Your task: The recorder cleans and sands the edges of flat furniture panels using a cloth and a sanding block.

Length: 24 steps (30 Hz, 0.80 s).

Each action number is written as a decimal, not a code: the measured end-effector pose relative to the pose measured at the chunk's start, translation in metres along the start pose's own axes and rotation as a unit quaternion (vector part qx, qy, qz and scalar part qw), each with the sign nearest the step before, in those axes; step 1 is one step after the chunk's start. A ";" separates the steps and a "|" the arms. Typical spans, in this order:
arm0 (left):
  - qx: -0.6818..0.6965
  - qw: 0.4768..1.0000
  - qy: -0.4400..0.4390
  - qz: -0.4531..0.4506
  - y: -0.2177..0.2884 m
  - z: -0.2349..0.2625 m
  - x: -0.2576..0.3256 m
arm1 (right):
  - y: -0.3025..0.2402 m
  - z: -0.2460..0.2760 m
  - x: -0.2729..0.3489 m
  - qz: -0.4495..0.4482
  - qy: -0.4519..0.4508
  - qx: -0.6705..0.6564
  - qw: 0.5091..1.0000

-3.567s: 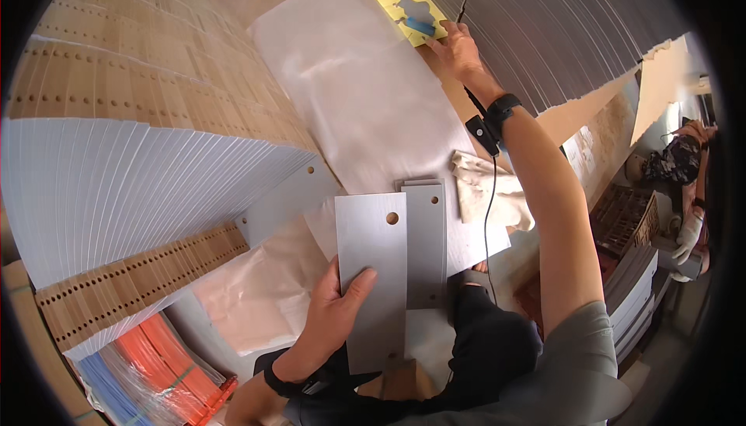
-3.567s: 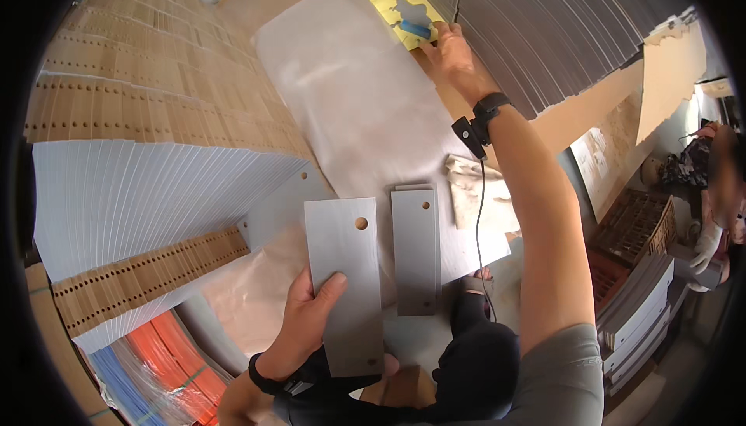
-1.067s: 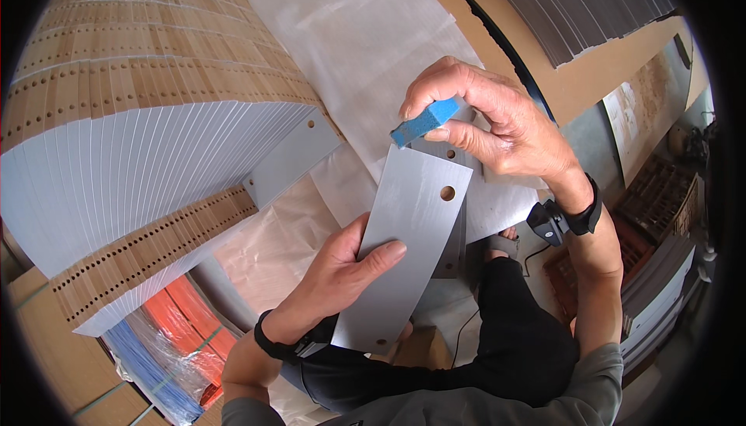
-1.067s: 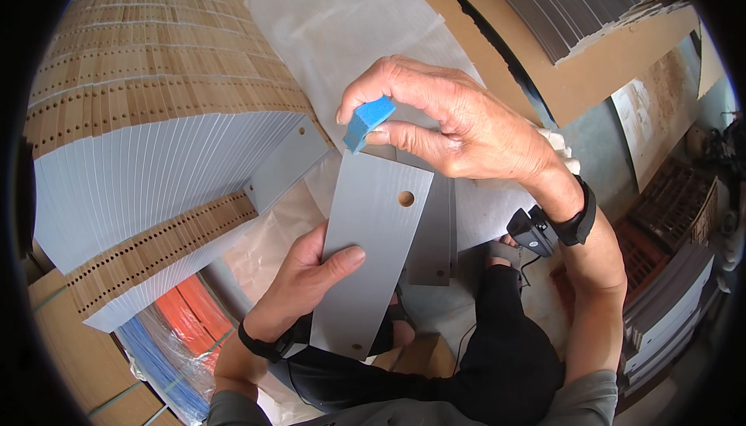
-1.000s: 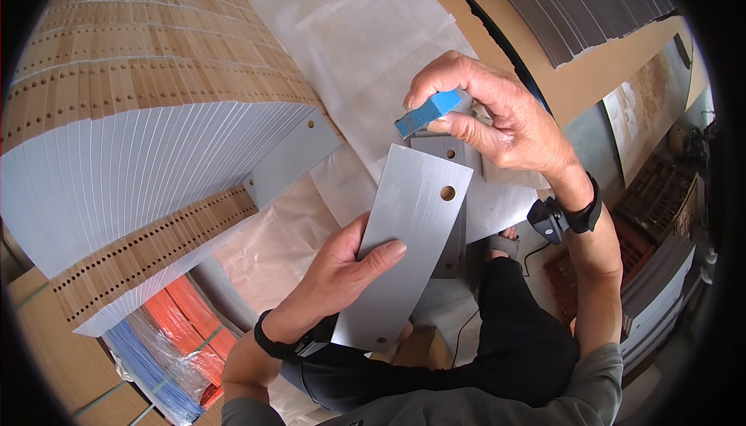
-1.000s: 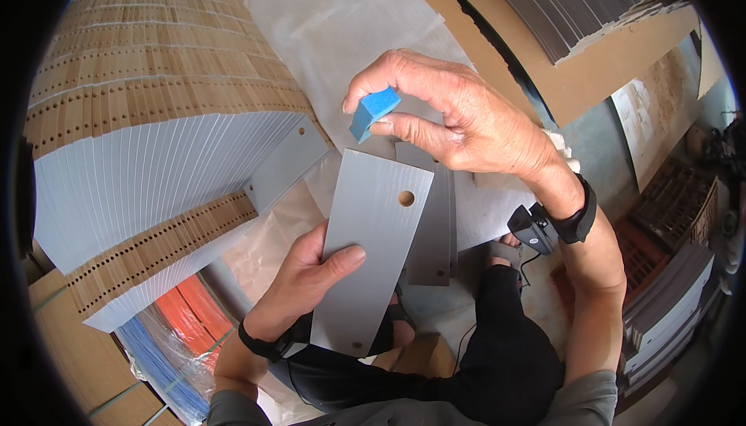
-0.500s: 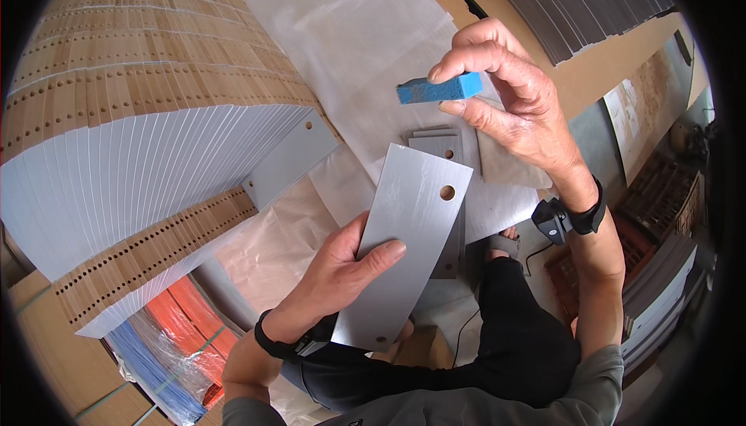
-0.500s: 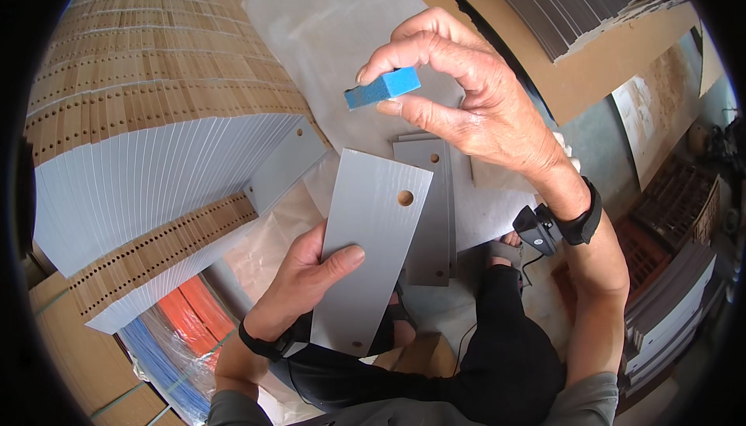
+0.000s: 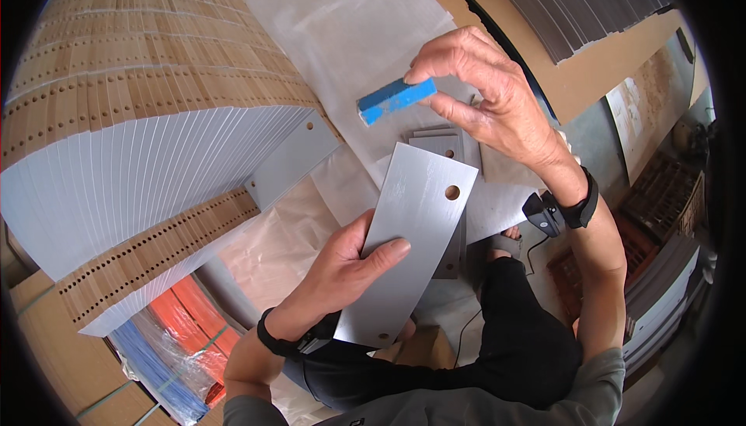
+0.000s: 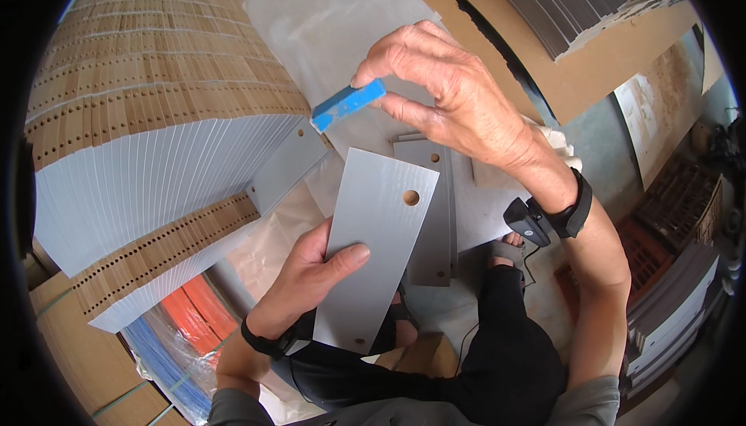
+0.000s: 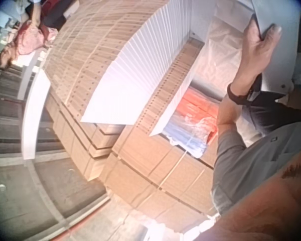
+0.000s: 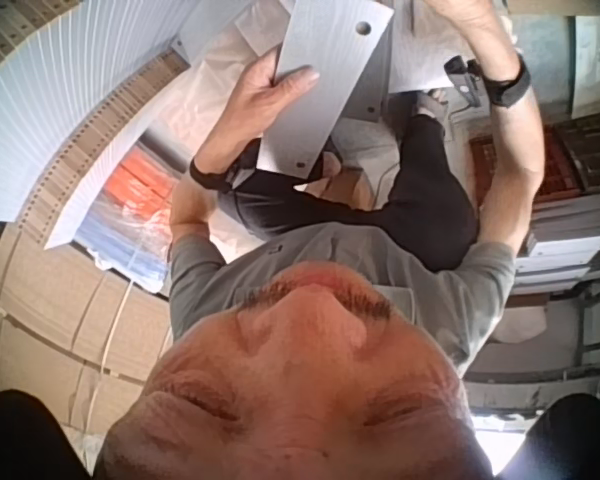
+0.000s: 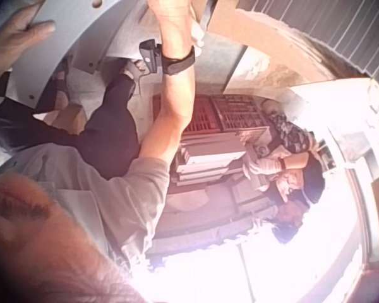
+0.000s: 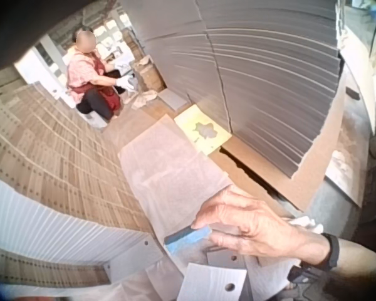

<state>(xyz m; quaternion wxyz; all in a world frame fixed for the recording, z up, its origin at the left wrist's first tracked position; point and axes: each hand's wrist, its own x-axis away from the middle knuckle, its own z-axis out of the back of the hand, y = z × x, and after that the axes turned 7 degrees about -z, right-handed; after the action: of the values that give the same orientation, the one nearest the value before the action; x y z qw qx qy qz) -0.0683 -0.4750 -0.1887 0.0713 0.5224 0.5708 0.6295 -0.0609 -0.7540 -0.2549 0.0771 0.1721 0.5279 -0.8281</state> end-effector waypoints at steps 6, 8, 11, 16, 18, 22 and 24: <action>-0.039 0.999 0.021 0.004 0.008 -0.003 -0.001 | 0.037 -0.009 -0.006 -0.137 0.075 -0.028 0.987; -0.020 1.000 0.021 -0.003 -0.001 0.000 -0.003 | 0.070 -0.004 -0.008 -0.309 0.076 0.063 0.946; 0.006 0.999 0.036 -0.003 -0.005 0.001 -0.005 | 0.128 0.009 -0.017 -0.409 0.120 0.035 0.904; 0.016 0.996 0.093 0.000 -0.005 0.006 -0.005 | 0.175 0.008 -0.065 -0.408 0.168 0.161 0.883; 0.026 0.991 0.128 -0.023 -0.006 0.008 -0.008 | 0.187 0.006 -0.083 -0.429 0.166 0.192 0.867; 0.047 0.989 0.137 -0.029 -0.008 0.012 -0.014 | 0.217 0.015 -0.104 -0.433 0.175 0.268 0.843; 0.056 0.988 0.142 -0.037 -0.007 0.013 -0.020 | 0.225 0.024 -0.110 -0.425 0.179 0.281 0.842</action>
<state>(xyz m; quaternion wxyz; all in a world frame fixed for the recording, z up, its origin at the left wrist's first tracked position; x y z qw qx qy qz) -0.0535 -0.4781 -0.2087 -0.0165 0.4097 0.6280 0.6615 0.1059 -0.8783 -0.3968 -0.4295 0.0903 0.2984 -0.8476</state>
